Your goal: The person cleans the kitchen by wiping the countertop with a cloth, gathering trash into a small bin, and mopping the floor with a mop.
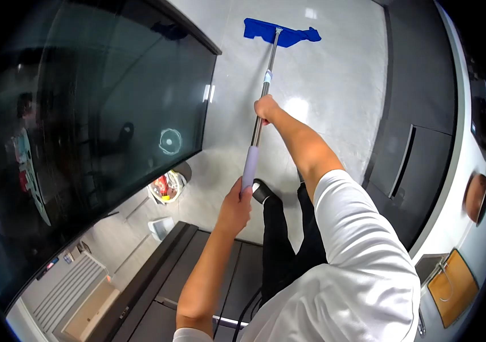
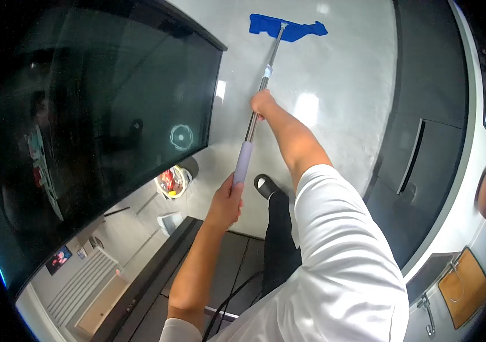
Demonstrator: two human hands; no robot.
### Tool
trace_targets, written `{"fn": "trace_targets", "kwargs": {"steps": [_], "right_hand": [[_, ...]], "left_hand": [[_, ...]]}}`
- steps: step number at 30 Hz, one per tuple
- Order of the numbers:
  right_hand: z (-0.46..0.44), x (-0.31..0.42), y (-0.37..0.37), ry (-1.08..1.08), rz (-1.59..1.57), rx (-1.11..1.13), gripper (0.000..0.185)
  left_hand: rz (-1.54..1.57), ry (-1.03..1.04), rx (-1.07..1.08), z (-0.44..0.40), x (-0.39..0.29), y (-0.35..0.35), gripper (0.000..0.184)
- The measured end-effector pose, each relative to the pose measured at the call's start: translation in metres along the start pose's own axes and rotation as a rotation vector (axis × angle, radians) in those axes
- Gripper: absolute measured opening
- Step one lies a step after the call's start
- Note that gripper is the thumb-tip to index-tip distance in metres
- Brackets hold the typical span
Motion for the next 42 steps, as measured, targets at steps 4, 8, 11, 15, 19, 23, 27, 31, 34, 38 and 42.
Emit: {"fn": "trace_targets", "kwargs": {"steps": [4,8,11,15,19,23,27,31,34,38,42], "right_hand": [[0.037,0.089,0.123,-0.107,0.324,0.078,0.015],[0.109,0.102,0.298,0.496,-0.908,0.023,0.033],[0.222,0.163,0.349,0.470,-0.883,0.200,0.048],[0.279,0.194,0.462,0.439,-0.662,0.416,0.052],[0.295,0.213,0.449,0.276,-0.498,0.256,0.049],[0.240,0.173,0.340,0.287,-0.729,0.070,0.045],[0.142,0.097,0.183,0.222,-0.856,-0.072,0.043],[0.065,0.038,-0.024,0.229,-0.665,-0.388,0.079],[0.012,0.015,-0.155,0.168,-0.531,-0.467,0.090],[-0.066,-0.010,-0.248,0.062,-0.203,-0.140,0.069],[-0.070,-0.014,-0.194,0.244,-0.258,-0.155,0.088]], "left_hand": [[0.004,-0.155,-0.001,0.058,0.122,-0.023,0.048],[0.001,-0.185,-0.030,0.170,0.252,-0.028,0.054],[-0.114,-0.241,-0.015,0.274,0.296,-0.019,0.055],[-0.351,0.158,-0.057,0.373,0.454,-0.017,0.057],[-0.307,0.009,-0.047,0.387,0.384,-0.046,0.052],[-0.378,-0.190,-0.021,0.315,0.271,-0.059,0.053],[-0.363,-0.198,-0.058,0.171,0.128,-0.056,0.054],[-0.091,-0.059,0.024,0.020,-0.034,-0.046,0.048],[0.044,0.068,0.041,-0.093,-0.135,-0.050,0.039],[0.122,0.033,0.033,-0.149,-0.231,-0.048,0.031],[0.105,0.037,0.105,-0.164,-0.162,-0.047,0.044]]}}
Point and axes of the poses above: each hand's wrist, its own z-axis away from the middle knuckle, its own y-axis out of the palm, x = y × z, the point moved 9 cm from there along -z, towards the middle knuckle, and after that the axes turned 13 degrees about x, right-handed, at the moved point
